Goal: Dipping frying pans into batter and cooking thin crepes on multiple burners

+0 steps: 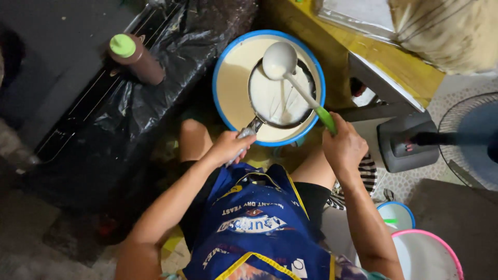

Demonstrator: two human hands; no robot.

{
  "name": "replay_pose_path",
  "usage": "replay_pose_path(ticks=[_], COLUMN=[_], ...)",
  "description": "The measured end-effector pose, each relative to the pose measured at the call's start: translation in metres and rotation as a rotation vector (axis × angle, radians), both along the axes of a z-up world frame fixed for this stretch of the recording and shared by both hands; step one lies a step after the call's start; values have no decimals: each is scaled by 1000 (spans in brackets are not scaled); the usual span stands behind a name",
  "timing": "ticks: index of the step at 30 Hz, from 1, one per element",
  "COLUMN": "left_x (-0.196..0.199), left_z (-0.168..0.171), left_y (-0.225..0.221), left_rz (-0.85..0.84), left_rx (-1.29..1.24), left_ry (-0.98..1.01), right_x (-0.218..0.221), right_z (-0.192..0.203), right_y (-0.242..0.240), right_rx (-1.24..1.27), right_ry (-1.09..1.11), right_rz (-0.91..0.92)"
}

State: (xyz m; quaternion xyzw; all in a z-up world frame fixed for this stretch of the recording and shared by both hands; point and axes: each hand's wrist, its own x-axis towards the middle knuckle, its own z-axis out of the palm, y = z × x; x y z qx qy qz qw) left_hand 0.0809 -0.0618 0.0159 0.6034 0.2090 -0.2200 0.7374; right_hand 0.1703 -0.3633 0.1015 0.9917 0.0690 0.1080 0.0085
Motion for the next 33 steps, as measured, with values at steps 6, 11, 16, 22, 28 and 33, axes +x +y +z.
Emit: replay_pose_path(ticks=[6, 11, 16, 22, 28, 33], left_x=[-19, -20, -21, -10, -28, -23], left_z=[-26, -19, -14, -7, 54, 37], left_y=[-10, -14, -11, 38, 66, 67], left_rz=[62, 101, 172, 18, -138, -40], left_rx=[-116, -191, -207, 539, 1747, 1970], left_ry=[-73, -48, -60, -47, -759, -1026], right_x=[-10, -21, -24, 17, 9, 3], right_z=[29, 33, 25, -6, -37, -48], right_y=[-10, -6, -15, -40, -41, -34], right_rx=[-135, -157, -13, 190, -92, -186], right_ry=[-123, -120, -39, 278, 391, 462], right_rz=[-28, -34, -115, -286, -185, -129])
